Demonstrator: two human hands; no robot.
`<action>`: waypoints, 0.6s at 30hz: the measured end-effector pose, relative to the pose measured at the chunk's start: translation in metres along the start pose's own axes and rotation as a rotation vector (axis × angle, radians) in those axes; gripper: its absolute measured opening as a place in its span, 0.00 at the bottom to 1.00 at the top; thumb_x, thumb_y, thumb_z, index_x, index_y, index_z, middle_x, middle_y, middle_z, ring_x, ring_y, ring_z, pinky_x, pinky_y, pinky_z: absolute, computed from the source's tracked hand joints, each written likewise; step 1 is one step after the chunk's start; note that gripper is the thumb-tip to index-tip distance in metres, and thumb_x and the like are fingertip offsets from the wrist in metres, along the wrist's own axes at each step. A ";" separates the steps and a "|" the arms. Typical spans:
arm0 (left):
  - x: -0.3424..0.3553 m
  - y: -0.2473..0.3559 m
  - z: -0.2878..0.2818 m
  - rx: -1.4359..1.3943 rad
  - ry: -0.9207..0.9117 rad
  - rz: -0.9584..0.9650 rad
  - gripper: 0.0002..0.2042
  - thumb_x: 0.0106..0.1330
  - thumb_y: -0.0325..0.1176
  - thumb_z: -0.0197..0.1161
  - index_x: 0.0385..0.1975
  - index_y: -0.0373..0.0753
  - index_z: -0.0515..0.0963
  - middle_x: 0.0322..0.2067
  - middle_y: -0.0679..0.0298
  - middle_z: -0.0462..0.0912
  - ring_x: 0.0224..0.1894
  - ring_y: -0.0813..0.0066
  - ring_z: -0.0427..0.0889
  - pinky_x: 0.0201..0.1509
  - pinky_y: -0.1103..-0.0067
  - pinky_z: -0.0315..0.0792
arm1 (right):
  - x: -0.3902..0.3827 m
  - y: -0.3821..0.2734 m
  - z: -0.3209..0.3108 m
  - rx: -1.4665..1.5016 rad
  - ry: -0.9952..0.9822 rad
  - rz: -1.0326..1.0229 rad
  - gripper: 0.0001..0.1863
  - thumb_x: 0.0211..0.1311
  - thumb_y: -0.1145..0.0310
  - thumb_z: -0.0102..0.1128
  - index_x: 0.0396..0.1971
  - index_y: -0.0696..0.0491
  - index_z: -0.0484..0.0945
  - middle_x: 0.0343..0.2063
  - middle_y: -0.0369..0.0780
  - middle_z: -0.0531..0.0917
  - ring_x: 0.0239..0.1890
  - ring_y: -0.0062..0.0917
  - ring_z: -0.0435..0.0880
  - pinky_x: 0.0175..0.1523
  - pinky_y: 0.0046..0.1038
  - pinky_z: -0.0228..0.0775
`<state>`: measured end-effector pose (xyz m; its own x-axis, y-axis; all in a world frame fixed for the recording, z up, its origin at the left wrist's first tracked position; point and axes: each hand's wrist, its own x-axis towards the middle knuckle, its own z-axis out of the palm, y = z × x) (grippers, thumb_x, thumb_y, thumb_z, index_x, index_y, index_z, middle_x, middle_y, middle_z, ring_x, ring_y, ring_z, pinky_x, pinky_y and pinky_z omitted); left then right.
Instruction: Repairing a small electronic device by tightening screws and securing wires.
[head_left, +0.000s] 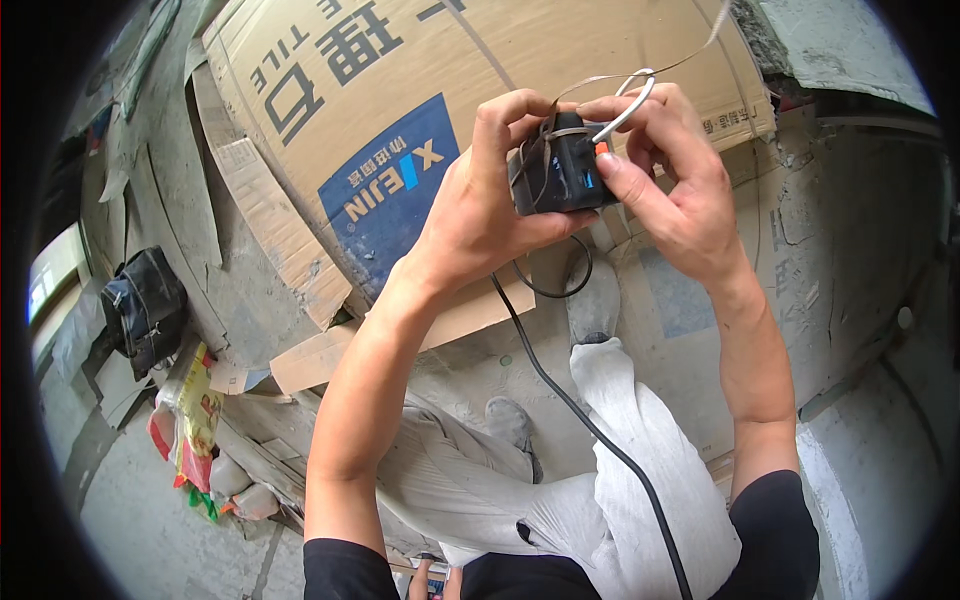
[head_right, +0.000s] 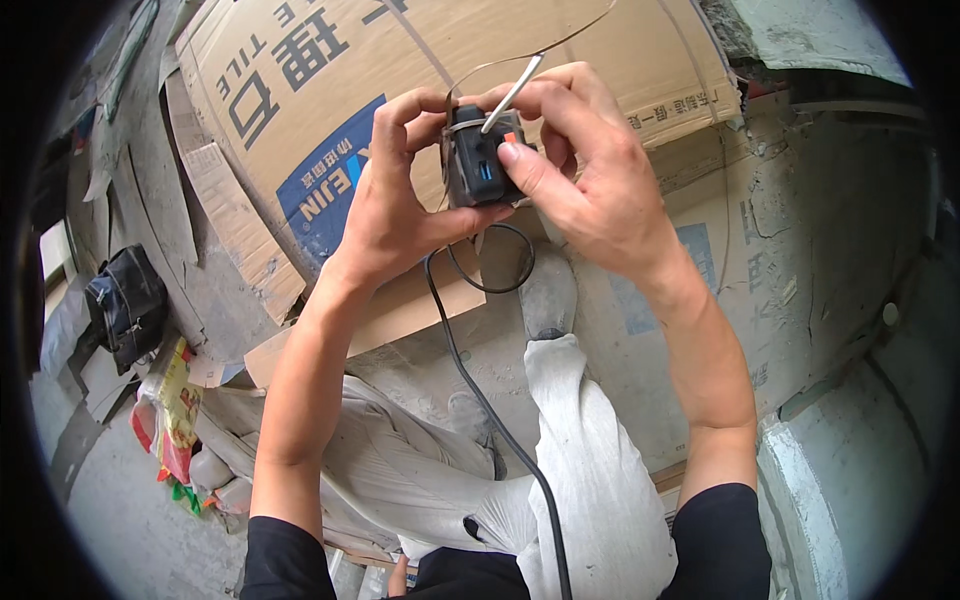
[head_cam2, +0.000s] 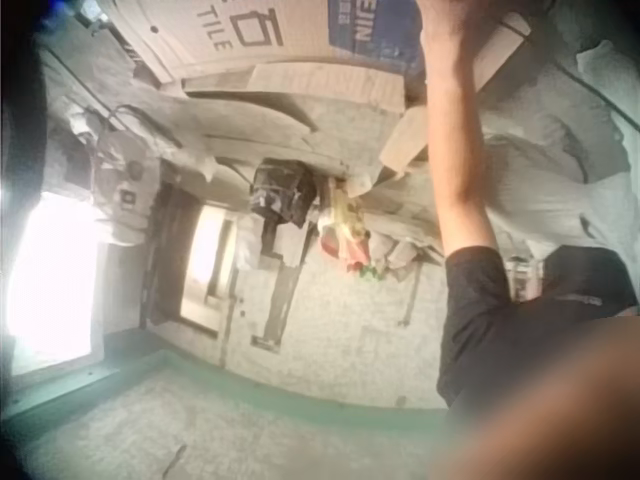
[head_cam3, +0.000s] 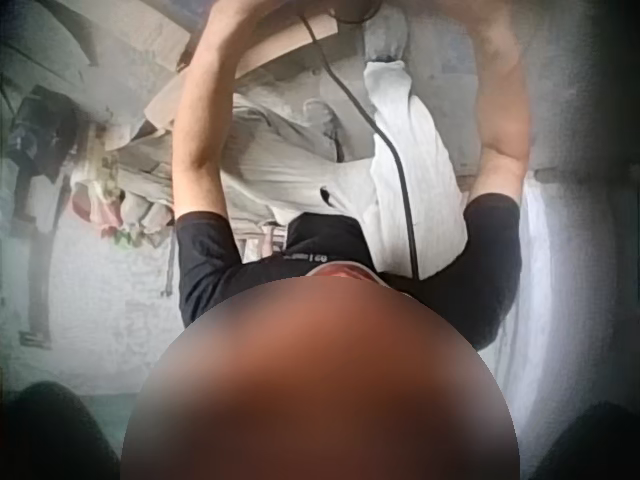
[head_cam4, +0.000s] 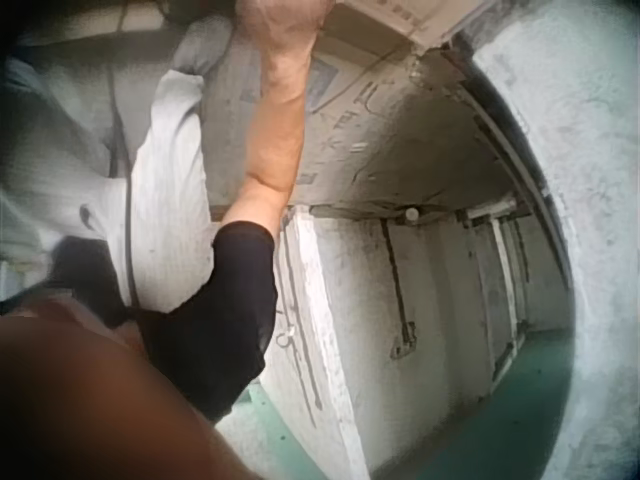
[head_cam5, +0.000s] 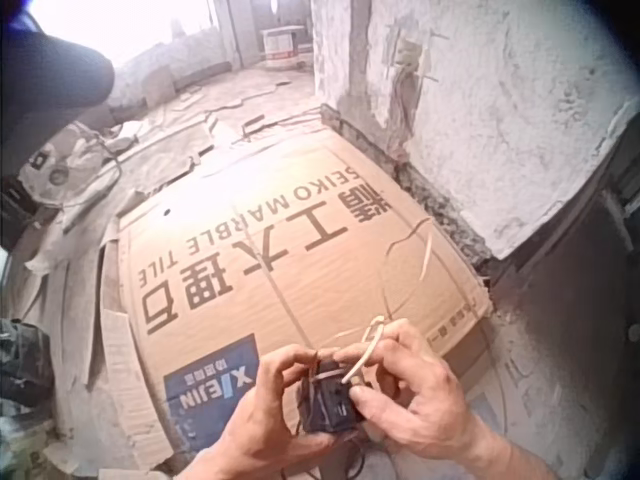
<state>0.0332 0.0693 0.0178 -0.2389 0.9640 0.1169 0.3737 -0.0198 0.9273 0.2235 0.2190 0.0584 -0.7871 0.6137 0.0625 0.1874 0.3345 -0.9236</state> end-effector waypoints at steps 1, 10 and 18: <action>0.002 0.001 -0.001 -0.018 -0.004 -0.004 0.54 0.53 0.30 0.96 0.76 0.39 0.61 0.67 0.53 0.86 0.70 0.54 0.88 0.79 0.61 0.80 | 0.002 0.000 0.002 0.031 0.011 0.027 0.17 0.73 0.76 0.71 0.59 0.54 0.90 0.49 0.33 0.80 0.33 0.15 0.73 0.40 0.23 0.70; -0.002 -0.003 0.002 -0.070 -0.040 -0.082 0.49 0.55 0.28 0.95 0.70 0.42 0.61 0.75 0.49 0.83 0.73 0.52 0.87 0.81 0.59 0.78 | 0.003 0.015 0.014 0.084 0.036 0.053 0.10 0.70 0.78 0.68 0.49 0.57 0.86 0.45 0.33 0.76 0.35 0.16 0.74 0.42 0.26 0.71; 0.001 -0.001 0.010 -0.062 -0.046 -0.069 0.43 0.59 0.27 0.92 0.67 0.42 0.63 0.77 0.47 0.82 0.74 0.52 0.86 0.82 0.58 0.77 | 0.002 0.021 0.014 0.144 0.053 0.106 0.10 0.68 0.80 0.65 0.48 0.56 0.85 0.42 0.33 0.74 0.36 0.16 0.72 0.43 0.26 0.70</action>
<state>0.0411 0.0730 0.0132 -0.2201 0.9748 0.0367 0.3010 0.0320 0.9531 0.2179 0.2172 0.0336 -0.7348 0.6780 -0.0213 0.1785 0.1629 -0.9704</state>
